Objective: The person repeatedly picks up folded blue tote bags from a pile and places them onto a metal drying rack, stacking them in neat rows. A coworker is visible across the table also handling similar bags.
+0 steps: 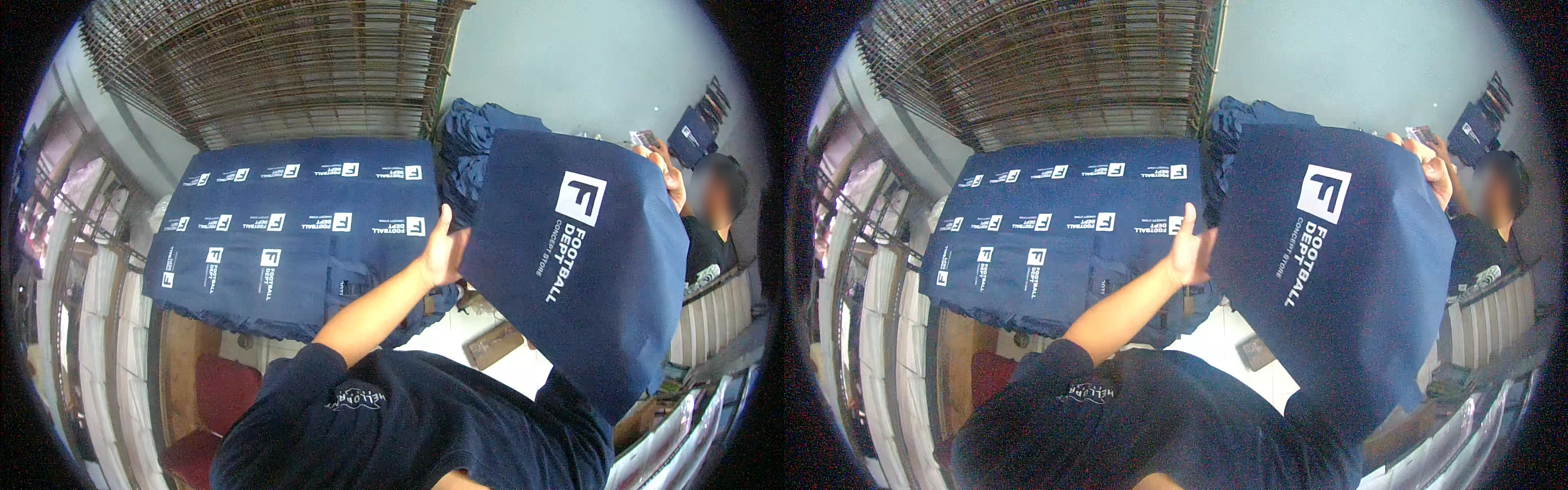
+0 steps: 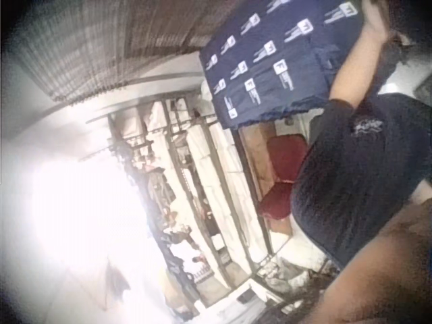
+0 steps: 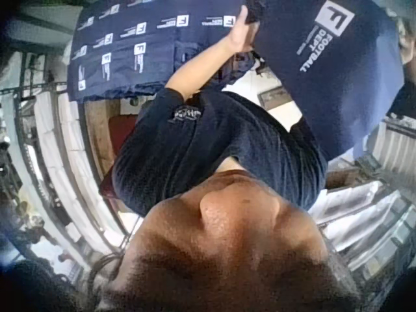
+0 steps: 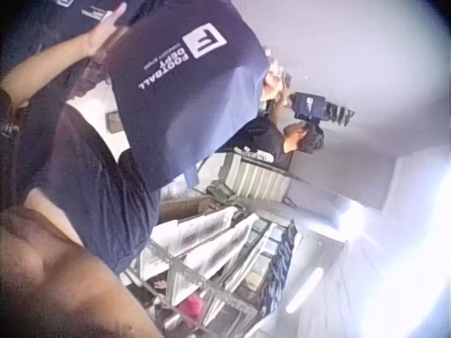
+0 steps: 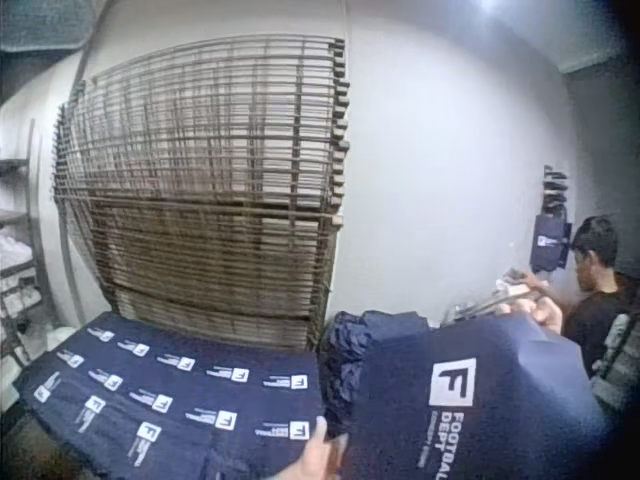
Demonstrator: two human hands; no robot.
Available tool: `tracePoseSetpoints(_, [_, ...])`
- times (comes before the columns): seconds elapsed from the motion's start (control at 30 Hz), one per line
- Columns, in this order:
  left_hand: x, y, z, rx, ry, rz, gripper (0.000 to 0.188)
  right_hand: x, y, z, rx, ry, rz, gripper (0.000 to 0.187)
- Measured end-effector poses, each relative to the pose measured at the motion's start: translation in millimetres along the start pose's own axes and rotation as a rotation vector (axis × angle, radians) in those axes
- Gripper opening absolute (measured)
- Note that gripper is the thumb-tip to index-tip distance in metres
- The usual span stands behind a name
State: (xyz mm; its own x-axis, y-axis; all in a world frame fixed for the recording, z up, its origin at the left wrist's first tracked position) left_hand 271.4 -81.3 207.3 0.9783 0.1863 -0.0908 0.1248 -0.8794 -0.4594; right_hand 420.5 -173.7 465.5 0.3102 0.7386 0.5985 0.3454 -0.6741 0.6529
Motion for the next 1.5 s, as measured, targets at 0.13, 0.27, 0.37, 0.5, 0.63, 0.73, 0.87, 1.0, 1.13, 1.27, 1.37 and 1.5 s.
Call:
tracePoseSetpoints(0.13, [-46,-65,-11,0.345,-0.11,-0.213,0.067,-46,-9,52,0.037,-0.286,0.069,0.026])
tracePoseSetpoints(0.27, [-57,-150,-73,0.608,-0.048,-0.448,0.058,-132,-66,117,0.2,-0.612,-0.034,0.043])
tracePoseSetpoints(0.37, [-68,-184,-107,0.726,-0.025,-0.497,0.05,-213,-151,119,0.501,-0.718,-0.217,0.058])
tracePoseSetpoints(0.5, [-77,-204,-119,0.934,-0.075,-0.56,0.045,-255,-221,76,0.849,-0.338,-0.357,0.097])
tracePoseSetpoints(0.63, [-105,-222,-99,0.997,-0.156,-0.613,0.046,-251,-278,146,0.459,-0.803,-0.58,0.037])
tracePoseSetpoints(0.73, [-150,-229,-68,0.958,-0.247,-0.643,0.05,-234,-299,152,0.163,-1.012,-0.661,0.02])
tracePoseSetpoints(0.87, [-191,-234,-31,0.871,-0.339,-0.703,0.054,-224,-339,96,-0.034,-1.07,-0.832,0.033])
tracePoseSetpoints(1.0, [-174,-233,-68,0.843,-0.267,-0.705,0.056,-255,-387,60,-0.036,-1.111,-0.923,0.045])
tracePoseSetpoints(1.13, [-134,-223,-118,0.953,-0.102,-0.78,0.053,-267,-400,-21,0.126,-0.796,-1.067,0.067])
tracePoseSetpoints(1.27, [-140,-226,-139,0.935,-0.08,-0.745,0.05,-258,-395,-106,0.64,-0.275,-1.084,0.105])
tracePoseSetpoints(1.37, [-173,-238,-137,0.846,-0.075,-0.796,0.052,-239,-380,-121,0.578,-0.238,-0.957,0.114])
tracePoseSetpoints(1.5, [-236,-252,-93,0.786,-0.193,-0.729,0.056,-197,-355,-119,0.557,-0.397,-0.783,0.094])
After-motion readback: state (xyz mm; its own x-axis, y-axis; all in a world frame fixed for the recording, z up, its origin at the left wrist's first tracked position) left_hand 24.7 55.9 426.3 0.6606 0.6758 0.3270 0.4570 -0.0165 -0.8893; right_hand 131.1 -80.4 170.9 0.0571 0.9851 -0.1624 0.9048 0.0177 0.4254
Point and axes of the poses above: each hand's wrist, its own x-axis towards the middle knuckle, its own z-axis out of the back of the hand, y = z × x, the point moved 9 cm from there along x, towards the middle knuckle, and after that the axes turned 15 degrees about -y, right-handed, at the moved point
